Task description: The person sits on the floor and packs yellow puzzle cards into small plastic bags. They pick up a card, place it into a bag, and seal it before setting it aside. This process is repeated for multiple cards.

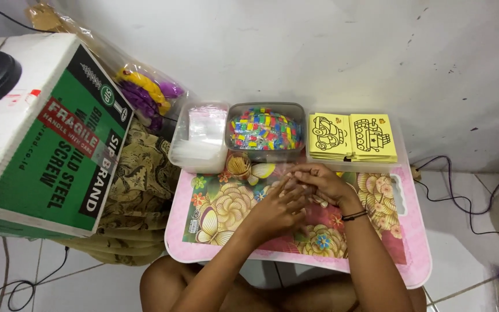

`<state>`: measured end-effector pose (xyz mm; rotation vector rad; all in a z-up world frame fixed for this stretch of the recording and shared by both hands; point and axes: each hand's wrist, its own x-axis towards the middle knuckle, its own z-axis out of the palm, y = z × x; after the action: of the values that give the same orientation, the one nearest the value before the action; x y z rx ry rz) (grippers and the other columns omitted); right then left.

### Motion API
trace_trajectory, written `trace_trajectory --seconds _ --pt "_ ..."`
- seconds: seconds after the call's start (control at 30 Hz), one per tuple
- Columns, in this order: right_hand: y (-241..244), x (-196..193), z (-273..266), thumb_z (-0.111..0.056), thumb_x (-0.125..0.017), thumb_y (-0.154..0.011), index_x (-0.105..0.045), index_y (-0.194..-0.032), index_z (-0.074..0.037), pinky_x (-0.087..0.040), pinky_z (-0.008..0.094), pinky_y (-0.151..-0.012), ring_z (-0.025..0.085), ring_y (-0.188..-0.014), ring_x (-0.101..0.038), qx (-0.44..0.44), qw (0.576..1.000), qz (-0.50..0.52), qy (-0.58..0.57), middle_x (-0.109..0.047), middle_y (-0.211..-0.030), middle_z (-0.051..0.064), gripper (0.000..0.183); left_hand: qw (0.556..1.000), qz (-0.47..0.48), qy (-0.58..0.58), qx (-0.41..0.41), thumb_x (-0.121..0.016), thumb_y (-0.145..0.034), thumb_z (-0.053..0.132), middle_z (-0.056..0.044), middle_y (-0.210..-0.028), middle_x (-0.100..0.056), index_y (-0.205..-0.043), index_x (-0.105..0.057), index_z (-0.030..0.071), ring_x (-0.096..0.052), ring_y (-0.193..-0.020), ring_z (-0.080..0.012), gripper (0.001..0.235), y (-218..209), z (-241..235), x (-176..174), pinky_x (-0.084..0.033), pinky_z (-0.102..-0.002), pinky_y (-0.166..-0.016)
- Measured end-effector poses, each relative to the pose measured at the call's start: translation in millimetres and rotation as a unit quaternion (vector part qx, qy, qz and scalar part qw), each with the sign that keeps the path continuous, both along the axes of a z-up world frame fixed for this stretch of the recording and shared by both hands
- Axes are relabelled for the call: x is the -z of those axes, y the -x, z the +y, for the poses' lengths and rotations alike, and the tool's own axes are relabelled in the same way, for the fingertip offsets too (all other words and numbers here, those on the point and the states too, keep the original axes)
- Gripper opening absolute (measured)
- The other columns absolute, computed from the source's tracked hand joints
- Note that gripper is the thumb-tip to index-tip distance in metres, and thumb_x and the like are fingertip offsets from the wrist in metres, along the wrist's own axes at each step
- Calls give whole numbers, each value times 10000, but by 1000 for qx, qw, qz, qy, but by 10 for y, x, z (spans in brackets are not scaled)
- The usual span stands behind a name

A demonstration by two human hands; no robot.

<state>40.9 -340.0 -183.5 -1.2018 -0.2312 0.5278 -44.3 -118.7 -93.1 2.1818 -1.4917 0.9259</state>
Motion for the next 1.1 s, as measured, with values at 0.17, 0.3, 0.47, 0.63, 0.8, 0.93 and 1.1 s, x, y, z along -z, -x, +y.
trace_trajectory --seconds 0.17,0.3,0.47,0.63,0.8,0.93,1.1 --pt "169 -292 125 -108 -634 -973 -686 -1156 68 -643 438 -586 313 -679 -766 22 1000 11 -16 -752 -815 163 259 974 54 162 -149 -540 -960 515 -44 -926 -663 -1024 -697 168 -684 -928 -266 387 12 110 -40 -514 -471 -895" --pt "148 -228 123 -67 -667 -941 -703 -1208 58 -654 493 -593 340 -714 -768 50 997 49 -16 -755 -932 177 297 883 243 119 -382 -540 -948 438 -201 -1149 -568 -1282 -528 31 -699 -913 -402 527 80 61 -50 -622 -537 -674" --pt "108 -81 79 -64 -680 -941 -720 -1173 48 -650 414 -569 293 -706 -765 67 997 49 -6 -753 -948 152 262 793 488 183 -313 -599 -939 553 -170 -968 -689 -1155 -615 59 -726 -872 -431 540 1 130 -103 -578 -557 -719" --pt "154 -256 132 -82 -704 -928 -728 -1176 39 -633 334 -544 245 -691 -748 78 996 45 -1 -747 -979 142 276 709 619 321 -107 -716 -966 280 -67 -633 -693 -872 -737 66 -679 -576 -168 235 -374 222 187 -527 -291 -619" --pt "218 -555 211 -99 -622 -973 -665 -1267 72 -666 395 -644 304 -778 -762 34 999 26 -8 -740 -966 190 343 753 579 312 -24 -662 -959 92 -85 -548 -642 -787 -712 34 -581 -547 -129 188 -356 127 147 -492 -284 -567" --pt "105 -103 93 -67 -645 -956 -652 -1214 59 -656 392 -654 307 -796 -757 60 997 33 -22 -731 -1000 191 287 723 595 351 -3 -669 -973 130 -29 -494 -607 -764 -706 79 -570 -449 -83 219 -411 67 266 -483 -211 -508" --pt "188 -128 39 -14 -715 -901 -697 -1096 64 -628 408 -696 254 -820 -707 63 997 30 -32 -692 -968 131 211 673 641 368 17 -687 -988 154 5 -583 -588 -810 -672 76 -502 -568 -62 194 -410 102 415 -443 -218 -576"
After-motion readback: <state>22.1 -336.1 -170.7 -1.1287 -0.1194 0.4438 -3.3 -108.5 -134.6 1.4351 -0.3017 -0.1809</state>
